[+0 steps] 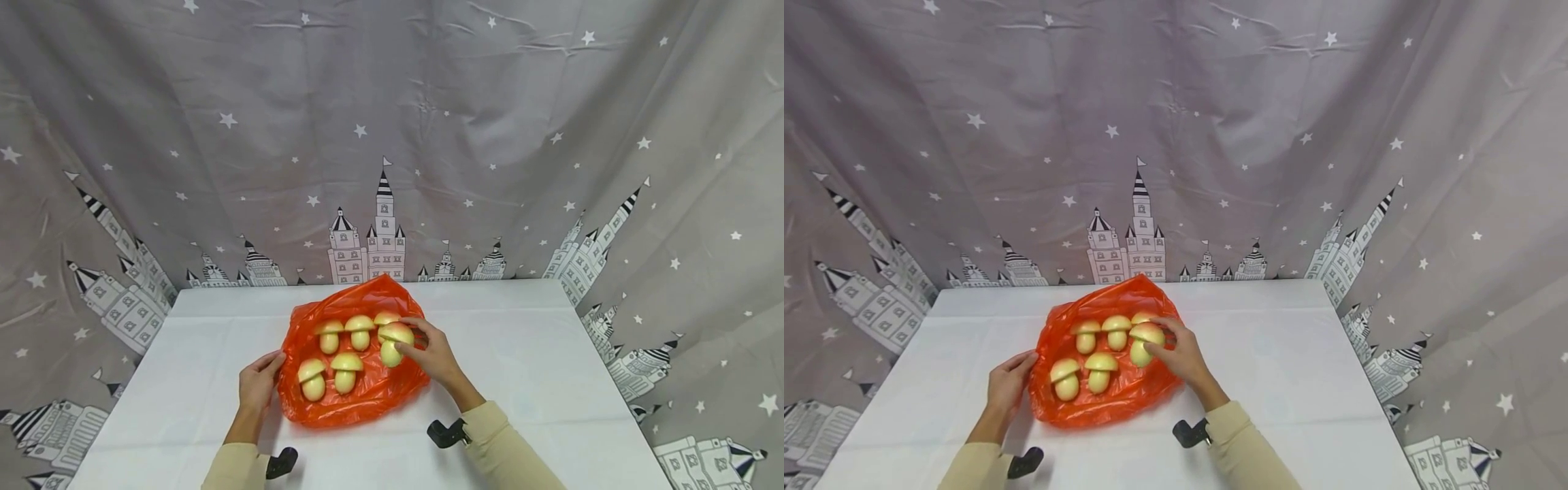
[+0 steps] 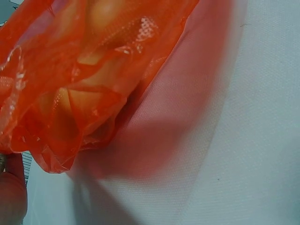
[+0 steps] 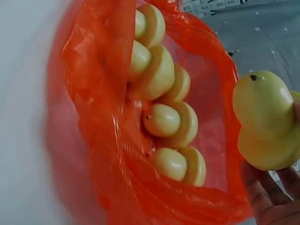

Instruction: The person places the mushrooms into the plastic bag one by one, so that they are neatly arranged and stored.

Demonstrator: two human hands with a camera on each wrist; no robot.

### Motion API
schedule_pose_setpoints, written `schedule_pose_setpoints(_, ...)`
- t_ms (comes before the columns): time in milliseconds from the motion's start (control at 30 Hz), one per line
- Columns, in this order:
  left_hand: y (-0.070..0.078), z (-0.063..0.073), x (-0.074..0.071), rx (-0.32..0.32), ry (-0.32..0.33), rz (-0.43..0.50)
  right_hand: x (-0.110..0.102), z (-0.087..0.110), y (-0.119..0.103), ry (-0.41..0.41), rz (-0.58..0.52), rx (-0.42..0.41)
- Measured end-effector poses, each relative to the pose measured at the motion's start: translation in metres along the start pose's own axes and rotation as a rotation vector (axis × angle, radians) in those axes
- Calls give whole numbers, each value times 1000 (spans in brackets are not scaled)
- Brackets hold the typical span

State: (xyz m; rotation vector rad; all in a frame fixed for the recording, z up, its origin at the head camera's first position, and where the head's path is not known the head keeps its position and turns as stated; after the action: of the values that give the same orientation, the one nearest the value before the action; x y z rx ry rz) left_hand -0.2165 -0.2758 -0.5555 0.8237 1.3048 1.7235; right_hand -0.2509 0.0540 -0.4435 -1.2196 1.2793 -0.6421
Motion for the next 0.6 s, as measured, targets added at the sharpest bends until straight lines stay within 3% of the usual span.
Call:
schedule_pose_setpoints(100, 0, 0, 0, -2, -5, -4, 7, -1, 1, -5, -7, -31)
schedule_pose_setpoints(300, 1, 2, -2, -12, -1, -3, 28, -9, 29, -6, 27, -55)
schedule_pose_setpoints(600, 1, 2, 0, -19, -17, 12, 40, -13, 42, -35, 106, -27)
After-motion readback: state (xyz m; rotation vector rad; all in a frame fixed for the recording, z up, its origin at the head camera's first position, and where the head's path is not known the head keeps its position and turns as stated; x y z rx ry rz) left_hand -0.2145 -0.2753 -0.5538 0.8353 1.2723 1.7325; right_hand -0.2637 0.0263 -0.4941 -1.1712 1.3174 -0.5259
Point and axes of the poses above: each hand's wrist, its own z-axis away from the middle knuckle, its own x-axis out of the palm, y = z × x, the point moved 7 cm from there along -z, towards the middle knuckle, and after that the axes turned 7 degrees about z, right-handed, at the moved point
